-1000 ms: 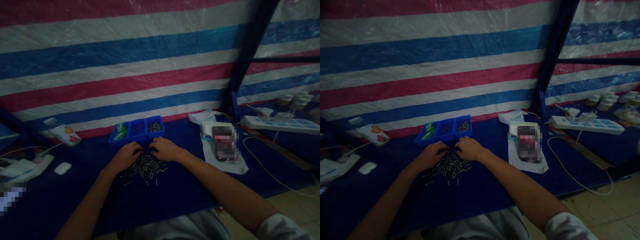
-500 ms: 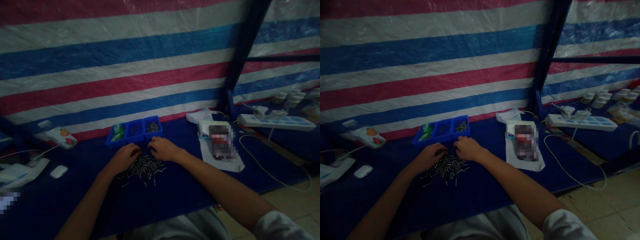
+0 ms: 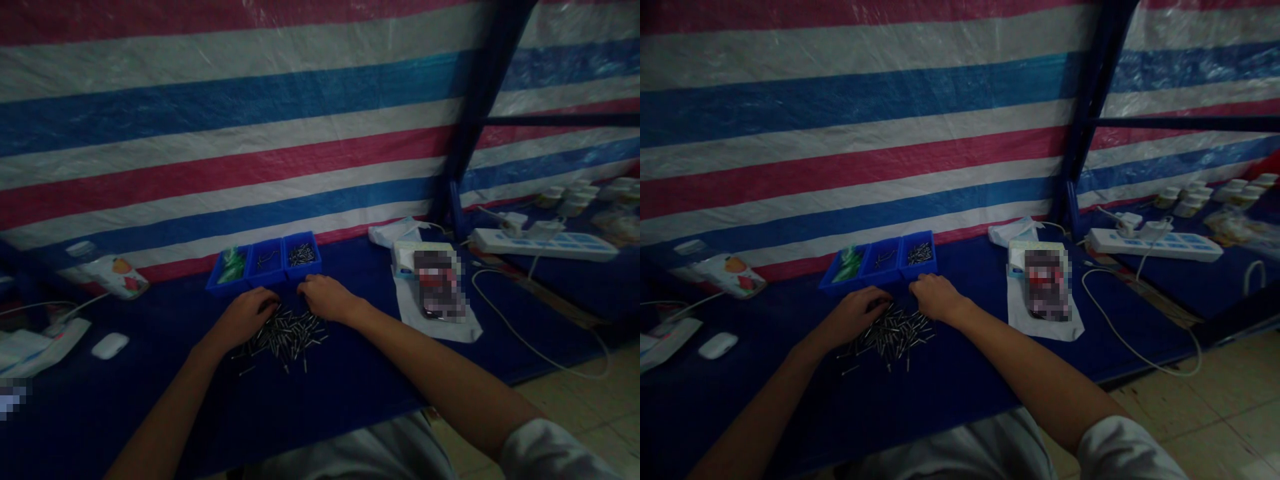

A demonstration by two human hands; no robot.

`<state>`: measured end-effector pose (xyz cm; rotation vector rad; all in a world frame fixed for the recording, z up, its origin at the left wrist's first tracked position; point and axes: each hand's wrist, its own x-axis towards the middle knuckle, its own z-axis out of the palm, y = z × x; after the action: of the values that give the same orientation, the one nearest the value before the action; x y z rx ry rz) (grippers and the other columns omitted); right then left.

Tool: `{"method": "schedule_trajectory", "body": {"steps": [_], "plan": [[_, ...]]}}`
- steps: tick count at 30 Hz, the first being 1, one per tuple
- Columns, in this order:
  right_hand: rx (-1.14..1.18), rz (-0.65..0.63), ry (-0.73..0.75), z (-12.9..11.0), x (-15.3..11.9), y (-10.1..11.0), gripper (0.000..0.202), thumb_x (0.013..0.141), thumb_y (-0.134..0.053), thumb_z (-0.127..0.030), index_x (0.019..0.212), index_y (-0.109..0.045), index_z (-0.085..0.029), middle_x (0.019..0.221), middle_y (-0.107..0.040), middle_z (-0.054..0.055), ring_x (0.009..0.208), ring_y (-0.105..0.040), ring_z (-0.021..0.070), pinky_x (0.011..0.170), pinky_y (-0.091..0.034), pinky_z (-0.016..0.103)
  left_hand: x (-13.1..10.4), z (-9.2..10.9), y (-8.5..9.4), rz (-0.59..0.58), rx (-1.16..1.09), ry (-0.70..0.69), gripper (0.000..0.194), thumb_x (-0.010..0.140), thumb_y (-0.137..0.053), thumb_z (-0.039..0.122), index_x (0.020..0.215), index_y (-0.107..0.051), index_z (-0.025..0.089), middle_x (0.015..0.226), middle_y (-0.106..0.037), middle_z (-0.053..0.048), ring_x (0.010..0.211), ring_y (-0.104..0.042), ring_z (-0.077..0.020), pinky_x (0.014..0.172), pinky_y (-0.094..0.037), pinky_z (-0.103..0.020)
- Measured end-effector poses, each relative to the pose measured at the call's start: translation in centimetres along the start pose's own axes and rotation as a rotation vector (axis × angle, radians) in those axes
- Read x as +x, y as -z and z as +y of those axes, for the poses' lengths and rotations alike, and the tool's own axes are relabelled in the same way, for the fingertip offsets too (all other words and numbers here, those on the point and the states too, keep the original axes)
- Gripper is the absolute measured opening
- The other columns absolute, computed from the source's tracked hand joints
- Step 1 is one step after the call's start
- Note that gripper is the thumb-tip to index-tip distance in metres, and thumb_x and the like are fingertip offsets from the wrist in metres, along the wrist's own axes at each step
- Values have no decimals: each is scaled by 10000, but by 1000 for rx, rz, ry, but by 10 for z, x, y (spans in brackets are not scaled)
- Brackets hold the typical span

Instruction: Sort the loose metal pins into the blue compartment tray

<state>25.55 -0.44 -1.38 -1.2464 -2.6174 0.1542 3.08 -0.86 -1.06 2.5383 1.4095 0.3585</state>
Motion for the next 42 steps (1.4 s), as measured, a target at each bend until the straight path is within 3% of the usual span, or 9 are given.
{"method": "schedule_trajectory", "body": {"steps": [18,36,42], "plan": [[146,69,61,3,6,-10,407,804,-438,16,1136,-622,-130,1072,-543,114,921,-580,164,839,-460,297,0,1,-1,-14,11,9,237,927,-454,265,1016,-663,200,999,-671,-57,914,-632,-220,812,-463,-343],[159,160,126,-4,4,-8,503,822,-410,-30,1305,-479,-155,1180,-592,127,954,-619,193,822,-505,340,0,-2,-2,-7,3,2,264,942,-431,280,1060,-652,197,1023,-668,-68,937,-628,-226,850,-470,-365],[151,151,129,-5,3,-4,457,836,-413,-44,1263,-515,-170,1165,-602,111,924,-626,181,813,-503,328,-1,0,0,-13,12,3,268,945,-427,284,1047,-656,190,1022,-671,-72,940,-631,-228,842,-470,-359]]}}
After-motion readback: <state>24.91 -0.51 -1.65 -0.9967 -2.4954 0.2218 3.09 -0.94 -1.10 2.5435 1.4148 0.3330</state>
